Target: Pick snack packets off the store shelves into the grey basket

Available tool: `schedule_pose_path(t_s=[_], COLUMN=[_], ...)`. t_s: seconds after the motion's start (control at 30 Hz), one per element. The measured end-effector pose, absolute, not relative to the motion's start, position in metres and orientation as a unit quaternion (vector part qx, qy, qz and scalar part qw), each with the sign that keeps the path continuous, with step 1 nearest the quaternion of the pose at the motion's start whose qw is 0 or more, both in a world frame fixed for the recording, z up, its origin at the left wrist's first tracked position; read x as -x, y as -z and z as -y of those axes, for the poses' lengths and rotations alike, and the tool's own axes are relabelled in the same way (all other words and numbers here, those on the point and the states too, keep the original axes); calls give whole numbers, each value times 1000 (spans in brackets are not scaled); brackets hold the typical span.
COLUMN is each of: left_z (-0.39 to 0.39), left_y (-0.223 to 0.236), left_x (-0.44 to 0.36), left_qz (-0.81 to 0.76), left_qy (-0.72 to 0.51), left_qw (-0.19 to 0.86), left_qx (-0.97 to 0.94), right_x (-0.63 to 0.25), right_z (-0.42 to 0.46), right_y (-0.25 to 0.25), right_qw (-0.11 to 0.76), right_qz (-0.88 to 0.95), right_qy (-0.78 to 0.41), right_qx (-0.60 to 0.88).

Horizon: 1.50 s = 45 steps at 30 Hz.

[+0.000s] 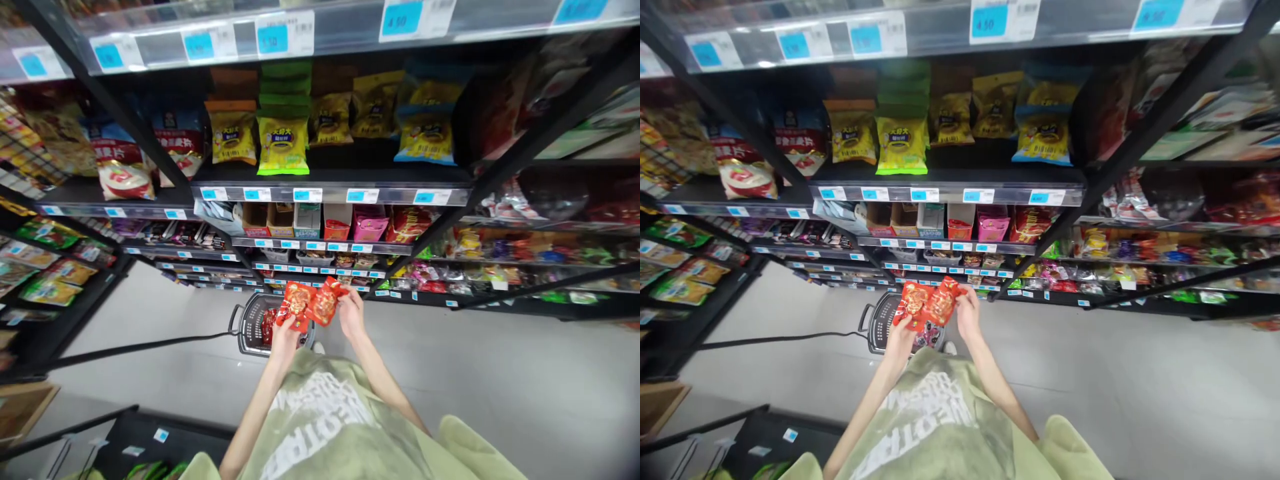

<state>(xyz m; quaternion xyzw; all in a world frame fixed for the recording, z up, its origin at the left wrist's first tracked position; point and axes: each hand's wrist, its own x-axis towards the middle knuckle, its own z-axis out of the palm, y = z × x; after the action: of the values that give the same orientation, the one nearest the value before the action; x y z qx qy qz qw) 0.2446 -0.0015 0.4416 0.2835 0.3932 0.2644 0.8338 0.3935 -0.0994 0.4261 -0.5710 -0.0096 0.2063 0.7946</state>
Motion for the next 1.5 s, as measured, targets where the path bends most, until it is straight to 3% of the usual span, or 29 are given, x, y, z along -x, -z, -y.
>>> schedule_pose_path(t_s=[0.23,0.47,0.67,0.83,1.07,1.27,1.5], left_z=[4,3,-33,-39,-21,-20,-22], left_y=[-449,-455,-475,-495,-490,-482,-482], left_x=[-249,-252,-260,-274,-273,-269,-267], left_qz=[-382,-350,-336,-312,-295,-311,-315], left_qy=[-294,-169,-259,-243,-195,-235,-242], left_qw=[833,791,653,683,748,733,715], left_qx=[-272,-473,-627,-614,-562,-558,-575], right_x=[-374,-382,-370,-344,-339,-345,-346], right_z=[103,105,116,111,105,104,102], right_y=[-431,-442,-432,-447,-444,-423,-428], right_qw=[740,695,664,641,665,672,682], right_qz=[68,182,236,266,228,202,224], right_qy=[-330,-226,-381,-461,-448,-359,-359], right_qx=[583,658,599,554,552,616,596])
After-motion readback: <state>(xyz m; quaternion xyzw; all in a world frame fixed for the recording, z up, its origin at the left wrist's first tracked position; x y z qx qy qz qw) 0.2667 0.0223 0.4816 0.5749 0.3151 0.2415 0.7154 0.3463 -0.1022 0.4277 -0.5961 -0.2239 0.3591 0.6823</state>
